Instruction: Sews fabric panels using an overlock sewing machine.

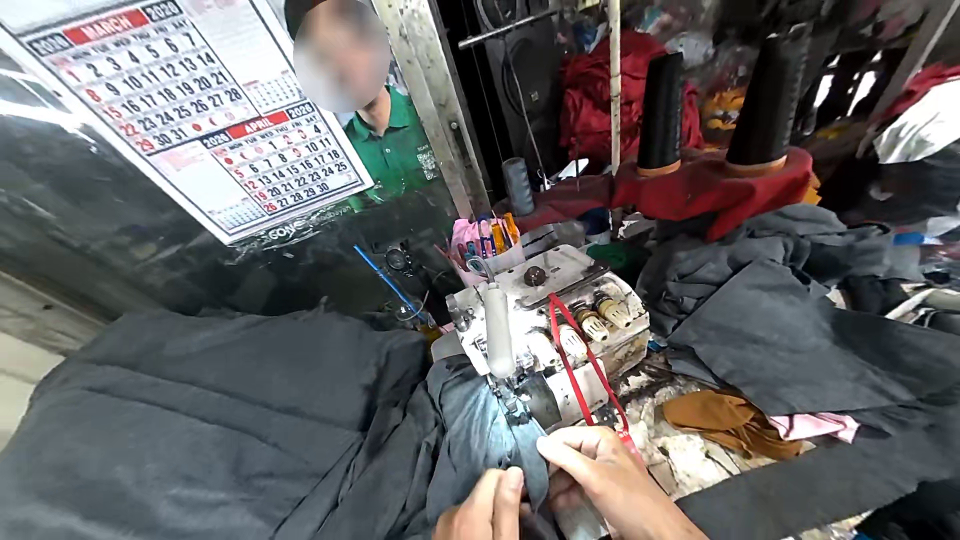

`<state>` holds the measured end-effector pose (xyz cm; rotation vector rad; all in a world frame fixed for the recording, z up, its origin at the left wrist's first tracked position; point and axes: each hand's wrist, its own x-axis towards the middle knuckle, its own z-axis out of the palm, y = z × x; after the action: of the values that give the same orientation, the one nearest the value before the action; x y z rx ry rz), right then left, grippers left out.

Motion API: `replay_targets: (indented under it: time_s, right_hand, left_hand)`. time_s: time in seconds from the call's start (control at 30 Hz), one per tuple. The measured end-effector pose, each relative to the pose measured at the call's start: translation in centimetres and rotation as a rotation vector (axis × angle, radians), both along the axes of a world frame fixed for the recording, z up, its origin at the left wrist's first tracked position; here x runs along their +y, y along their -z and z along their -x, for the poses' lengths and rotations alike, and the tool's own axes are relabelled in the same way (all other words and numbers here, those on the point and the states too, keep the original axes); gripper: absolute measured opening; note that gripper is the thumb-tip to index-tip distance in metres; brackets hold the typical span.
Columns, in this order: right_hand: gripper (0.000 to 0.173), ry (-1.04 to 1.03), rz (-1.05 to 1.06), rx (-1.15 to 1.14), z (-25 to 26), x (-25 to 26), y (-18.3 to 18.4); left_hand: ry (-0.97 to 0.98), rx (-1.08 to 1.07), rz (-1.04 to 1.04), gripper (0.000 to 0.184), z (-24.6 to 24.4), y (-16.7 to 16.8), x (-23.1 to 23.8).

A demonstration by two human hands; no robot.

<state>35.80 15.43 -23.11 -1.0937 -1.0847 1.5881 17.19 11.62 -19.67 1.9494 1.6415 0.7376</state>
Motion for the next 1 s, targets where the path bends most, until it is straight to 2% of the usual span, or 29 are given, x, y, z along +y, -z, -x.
replay_targets:
  time_s: [0.1,0.2,0.3,0.37,0.5,0.57,0.63,0.67,0.77,0.83,1.0]
  right_hand:
    - [0.032,0.002,-0.116,-0.209,-0.3,0.3,0.3]
    - [0.027,0.046,-0.256,-0.47,-0.6,0.4,0.2]
    - [0.016,0.031,-0.275,-0.556,-0.7,0.4,-0.1]
    - [0.015,0.016,-0.247,-0.543,-0.8,0.3,-0.5]
    - [0.014,-0.034,-0.073,-0.347,-1.0,-0.2,-1.3]
    - [0.013,-0.014,-0.032,-0.236,-0.7,-0.3,-1.1]
    - [0.011,0.048,-0.03,-0.181,-0.1,-0.4,-0.8]
    - [0.016,0.091,-0.073,-0.238,0.2,-0.3,-0.5]
    - [0.024,0.223,-0.292,-0.594,0.8,0.2,0.7]
    - [0.031,0.206,-0.282,-0.661,0.6,-0.2,0.3]
    - [0.043,0.073,-0.034,-0.252,0.4,-1.6,-2.1]
  left_hand:
    - [0.004,-0.067,-0.035,0.023,-0.4,1.4,0.5]
    - [0.05,-0.037,-0.025,0.021,-0.1,1.2,0.8]
    - [0.078,0.054,0.024,0.019,-0.1,-0.3,1.7]
    - [0.083,0.013,-0.014,0.015,0.5,-2.5,2.3]
    - [0.107,-0.223,-0.139,0.011,1.8,-6.9,5.3]
    - [0.115,-0.403,-0.071,0.013,1.3,-7.1,7.0]
    - [0.089,-0.568,0.012,0.016,0.3,-5.4,7.6]
    - [0.054,-0.559,0.004,0.016,-0.1,-4.2,7.4]
    - [-0.006,-0.433,-0.148,0.011,0.4,-1.8,7.1]
    - [-0.005,-0.363,-0.207,0.018,1.6,-1.4,7.8]
    - [0.094,-0.293,-0.199,0.022,3.8,-1.7,10.8]
